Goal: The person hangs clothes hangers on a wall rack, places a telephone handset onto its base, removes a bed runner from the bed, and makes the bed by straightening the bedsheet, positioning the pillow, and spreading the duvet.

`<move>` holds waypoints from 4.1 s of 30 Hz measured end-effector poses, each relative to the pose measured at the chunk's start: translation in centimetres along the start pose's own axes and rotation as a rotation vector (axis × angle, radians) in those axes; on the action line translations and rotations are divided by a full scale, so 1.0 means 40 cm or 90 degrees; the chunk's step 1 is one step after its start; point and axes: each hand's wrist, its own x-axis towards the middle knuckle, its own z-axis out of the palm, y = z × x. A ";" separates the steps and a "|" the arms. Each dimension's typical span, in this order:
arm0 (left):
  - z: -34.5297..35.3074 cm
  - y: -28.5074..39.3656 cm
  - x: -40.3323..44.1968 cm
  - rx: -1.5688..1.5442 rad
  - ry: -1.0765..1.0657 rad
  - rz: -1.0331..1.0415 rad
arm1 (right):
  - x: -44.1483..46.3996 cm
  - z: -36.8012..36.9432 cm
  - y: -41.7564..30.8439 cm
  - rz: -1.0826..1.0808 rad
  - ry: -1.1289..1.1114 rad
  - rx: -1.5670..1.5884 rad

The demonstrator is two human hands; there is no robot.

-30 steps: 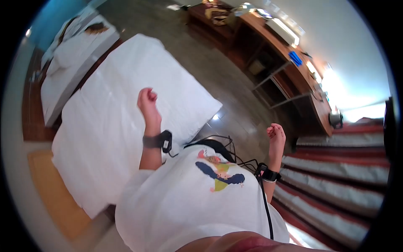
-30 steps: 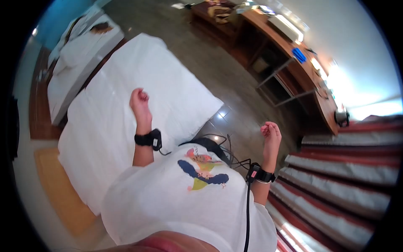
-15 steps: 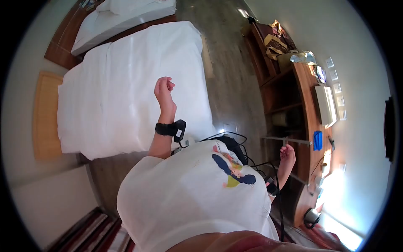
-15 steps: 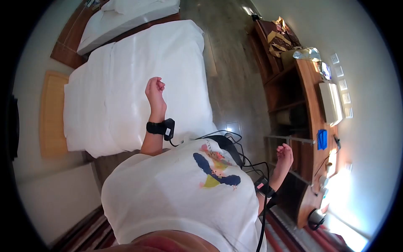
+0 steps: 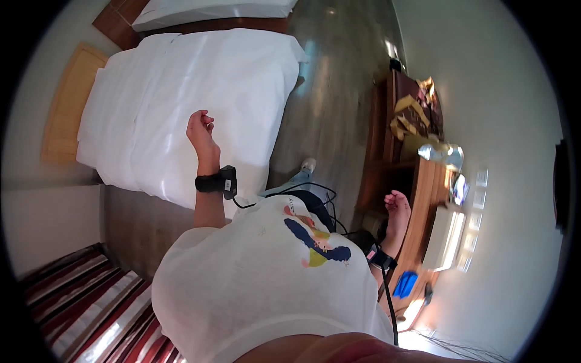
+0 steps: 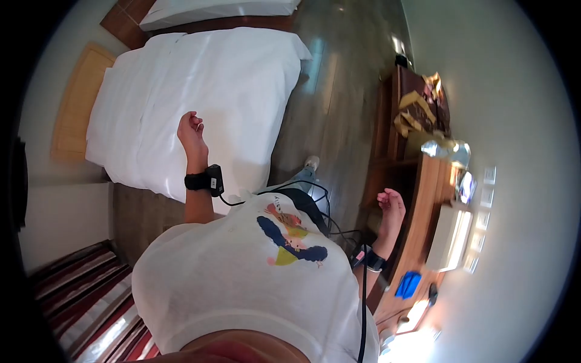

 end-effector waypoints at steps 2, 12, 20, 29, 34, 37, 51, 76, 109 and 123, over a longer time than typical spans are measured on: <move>0.060 -0.039 0.061 0.012 0.039 -0.018 | 0.115 -0.002 -0.041 -0.022 -0.007 -0.014; 0.456 -0.185 0.320 -0.002 -0.036 -0.010 | 0.631 0.107 -0.204 -0.027 -0.026 0.006; 0.748 -0.281 0.558 0.104 -0.111 -0.023 | 1.085 0.238 -0.287 -0.040 -0.025 -0.028; 0.937 -0.193 0.973 0.031 0.155 0.091 | 1.748 0.755 -0.492 -0.034 -0.119 -0.067; 0.862 -0.204 1.021 -0.027 0.324 0.108 | 1.911 0.974 -0.456 -0.044 -0.359 -0.154; 0.818 -0.230 0.980 -0.089 0.365 0.116 | 1.862 0.996 -0.465 -0.022 -0.459 -0.237; 1.187 -0.318 1.429 -0.096 0.382 0.123 | 2.382 1.455 -0.493 0.091 -0.510 -0.209; 0.840 -0.198 1.586 -0.199 1.169 0.287 | 2.292 3.217 -0.323 0.002 -1.093 -0.496; 0.204 -0.803 2.621 -0.430 1.232 -0.341 | 1.007 4.419 1.070 -0.728 -1.842 -0.907; 0.237 -0.619 2.698 -0.474 1.121 -0.014 | 1.030 4.367 1.103 -0.744 -2.126 -0.778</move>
